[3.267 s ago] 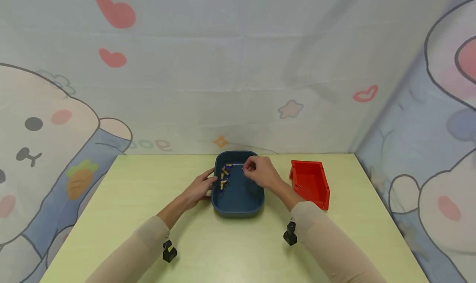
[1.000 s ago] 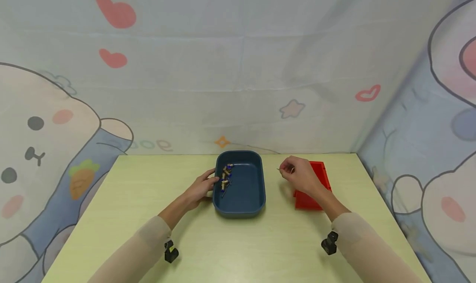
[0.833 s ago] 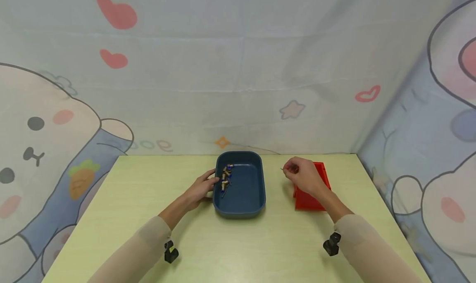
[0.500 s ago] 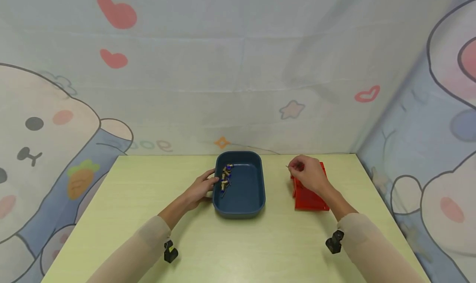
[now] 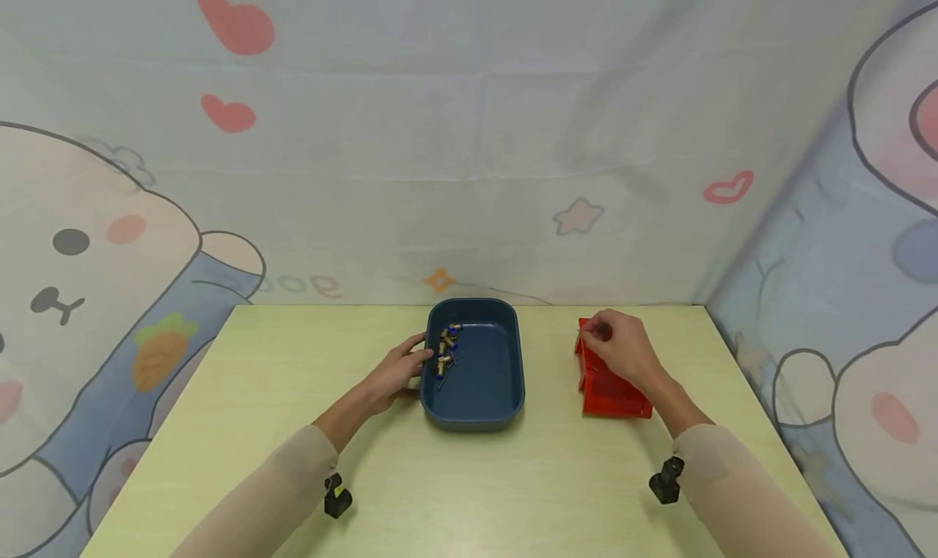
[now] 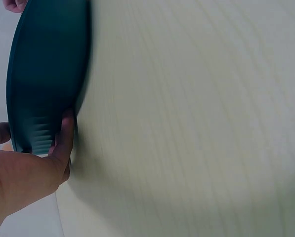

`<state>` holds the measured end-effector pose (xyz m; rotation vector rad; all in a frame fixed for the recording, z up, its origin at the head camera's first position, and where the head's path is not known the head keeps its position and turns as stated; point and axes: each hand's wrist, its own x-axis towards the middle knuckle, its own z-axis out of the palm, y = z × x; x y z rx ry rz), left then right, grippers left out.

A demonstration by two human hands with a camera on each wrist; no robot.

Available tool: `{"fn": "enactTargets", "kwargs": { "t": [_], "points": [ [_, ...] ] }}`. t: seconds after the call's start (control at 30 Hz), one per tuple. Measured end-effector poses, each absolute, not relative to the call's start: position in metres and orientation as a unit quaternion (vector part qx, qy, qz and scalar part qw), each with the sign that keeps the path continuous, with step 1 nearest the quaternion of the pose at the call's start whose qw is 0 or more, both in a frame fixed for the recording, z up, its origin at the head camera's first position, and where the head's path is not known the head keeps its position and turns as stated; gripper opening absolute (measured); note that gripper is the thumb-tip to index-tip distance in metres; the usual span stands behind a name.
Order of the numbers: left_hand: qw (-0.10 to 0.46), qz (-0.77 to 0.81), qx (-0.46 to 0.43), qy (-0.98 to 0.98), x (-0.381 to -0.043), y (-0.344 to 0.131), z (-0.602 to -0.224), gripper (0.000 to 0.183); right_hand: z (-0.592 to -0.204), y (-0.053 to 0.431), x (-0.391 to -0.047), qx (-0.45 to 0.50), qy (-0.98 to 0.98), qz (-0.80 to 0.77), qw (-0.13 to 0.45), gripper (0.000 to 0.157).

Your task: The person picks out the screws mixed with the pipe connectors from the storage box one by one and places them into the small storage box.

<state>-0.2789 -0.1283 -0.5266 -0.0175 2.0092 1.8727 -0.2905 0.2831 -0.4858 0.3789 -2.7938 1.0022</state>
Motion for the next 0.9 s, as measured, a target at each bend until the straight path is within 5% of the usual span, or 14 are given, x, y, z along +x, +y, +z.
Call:
{"fn": "enactTargets", "kwargs": {
  "t": [0.9],
  "points": [
    [0.193, 0.670, -0.006, 0.716, -0.279, -0.129, -0.527, 0.060, -0.511, 0.306, -0.292, 0.106, -0.942, 0.309, 0.071, 0.009]
  ]
}}
